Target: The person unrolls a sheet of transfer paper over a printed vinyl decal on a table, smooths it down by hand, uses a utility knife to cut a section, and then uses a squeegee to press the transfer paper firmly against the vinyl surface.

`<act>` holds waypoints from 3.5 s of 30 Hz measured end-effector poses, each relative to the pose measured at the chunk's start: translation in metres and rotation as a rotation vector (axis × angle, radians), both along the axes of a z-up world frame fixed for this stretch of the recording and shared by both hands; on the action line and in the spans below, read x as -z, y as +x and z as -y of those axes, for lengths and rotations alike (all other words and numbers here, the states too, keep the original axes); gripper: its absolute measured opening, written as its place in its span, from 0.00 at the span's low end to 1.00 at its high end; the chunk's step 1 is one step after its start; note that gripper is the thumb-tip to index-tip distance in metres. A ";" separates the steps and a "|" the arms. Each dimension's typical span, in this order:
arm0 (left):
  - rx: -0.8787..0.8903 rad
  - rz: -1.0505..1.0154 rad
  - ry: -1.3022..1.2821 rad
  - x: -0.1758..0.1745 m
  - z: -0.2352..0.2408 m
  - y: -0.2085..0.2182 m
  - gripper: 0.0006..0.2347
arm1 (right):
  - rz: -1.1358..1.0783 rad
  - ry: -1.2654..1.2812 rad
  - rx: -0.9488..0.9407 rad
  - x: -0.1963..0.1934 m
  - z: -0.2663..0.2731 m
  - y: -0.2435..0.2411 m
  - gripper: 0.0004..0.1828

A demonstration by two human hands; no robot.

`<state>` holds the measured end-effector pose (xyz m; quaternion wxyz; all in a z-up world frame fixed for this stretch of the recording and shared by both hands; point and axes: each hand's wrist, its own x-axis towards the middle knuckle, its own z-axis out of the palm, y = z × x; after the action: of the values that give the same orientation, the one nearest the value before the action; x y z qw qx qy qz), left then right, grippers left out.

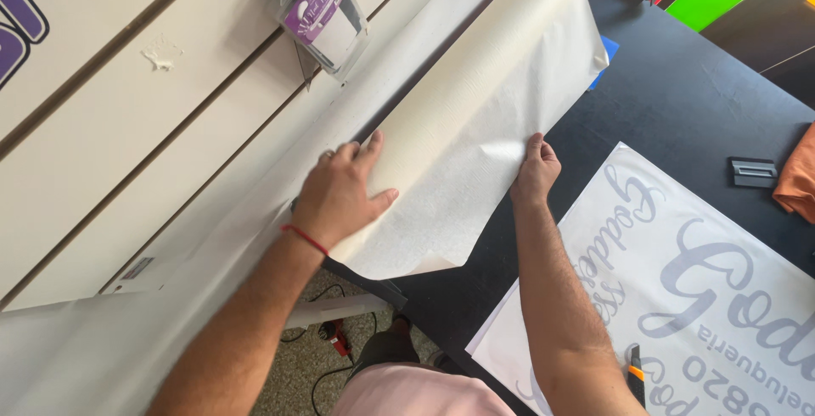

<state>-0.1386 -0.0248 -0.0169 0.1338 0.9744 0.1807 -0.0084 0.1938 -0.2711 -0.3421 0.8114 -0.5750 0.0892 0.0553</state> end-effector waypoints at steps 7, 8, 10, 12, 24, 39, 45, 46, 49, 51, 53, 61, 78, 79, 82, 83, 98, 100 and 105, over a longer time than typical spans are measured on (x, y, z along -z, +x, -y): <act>-0.158 -0.059 0.054 -0.028 0.048 0.009 0.51 | -0.037 -0.038 -0.050 0.012 -0.002 0.014 0.20; -0.158 -0.069 0.067 -0.022 0.045 0.010 0.53 | -0.054 -0.040 -0.051 0.008 -0.003 0.011 0.20; -0.157 -0.066 0.093 -0.016 0.034 0.013 0.55 | -0.059 -0.028 -0.050 0.003 -0.013 0.011 0.20; -0.166 -0.116 -0.091 -0.011 0.024 0.017 0.55 | -0.077 -0.044 -0.052 0.005 -0.020 0.014 0.20; -0.419 -0.093 -1.333 -0.036 -0.011 0.016 0.26 | -0.043 -0.092 -0.084 -0.072 -0.084 0.003 0.23; -0.195 -0.245 -0.261 -0.047 0.014 0.013 0.62 | -0.048 -0.078 -0.189 -0.121 -0.085 -0.015 0.24; -0.183 -0.222 -0.624 -0.051 -0.003 0.018 0.56 | 0.015 -0.082 -0.208 -0.156 -0.093 -0.013 0.23; -0.187 -0.224 -0.624 -0.051 -0.001 0.012 0.56 | 0.012 -0.082 -0.211 -0.160 -0.091 -0.012 0.23; -0.141 -0.199 -0.501 -0.049 0.014 -0.001 0.48 | 0.073 -0.182 -0.207 -0.178 -0.088 -0.010 0.21; -0.035 -0.127 -0.014 -0.042 0.035 -0.007 0.52 | 0.070 -0.314 -0.189 -0.196 -0.085 -0.017 0.17; -0.027 -0.183 0.214 -0.041 0.046 -0.023 0.53 | 0.072 -0.426 -0.210 -0.183 -0.082 -0.015 0.18; -0.014 -0.156 0.678 0.010 0.062 -0.064 0.60 | 0.716 -0.841 0.087 -0.223 -0.091 -0.035 0.27; 0.033 -0.205 0.197 -0.007 0.028 -0.058 0.65 | 0.198 -0.578 -0.048 -0.257 -0.072 0.162 0.32; 0.033 -0.205 0.197 -0.005 0.027 -0.059 0.65 | 0.197 -0.578 -0.048 -0.266 -0.071 0.164 0.32; 0.027 -0.143 0.161 -0.001 0.026 -0.060 0.66 | 0.102 -0.668 -0.142 -0.291 -0.065 0.172 0.07; 0.028 -0.159 0.176 -0.001 0.027 -0.060 0.66 | 0.027 -0.649 -0.188 -0.295 -0.063 0.176 0.06; -0.017 -0.210 0.106 -0.005 0.017 -0.055 0.72 | 0.539 -0.669 0.086 -0.216 -0.082 0.171 0.15; -0.037 -0.292 -0.008 -0.005 0.015 -0.051 0.78 | 0.948 -0.776 0.336 -0.206 -0.086 0.096 0.16; -0.065 -0.217 0.063 -0.011 0.017 -0.052 0.69 | 0.824 -0.673 -0.535 -0.179 -0.070 -0.138 0.44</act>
<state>-0.1903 -0.0418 -0.0059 0.0828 0.9651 0.2259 -0.1038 0.0553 -0.2012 -0.1632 0.5104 -0.7771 -0.3683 -0.0014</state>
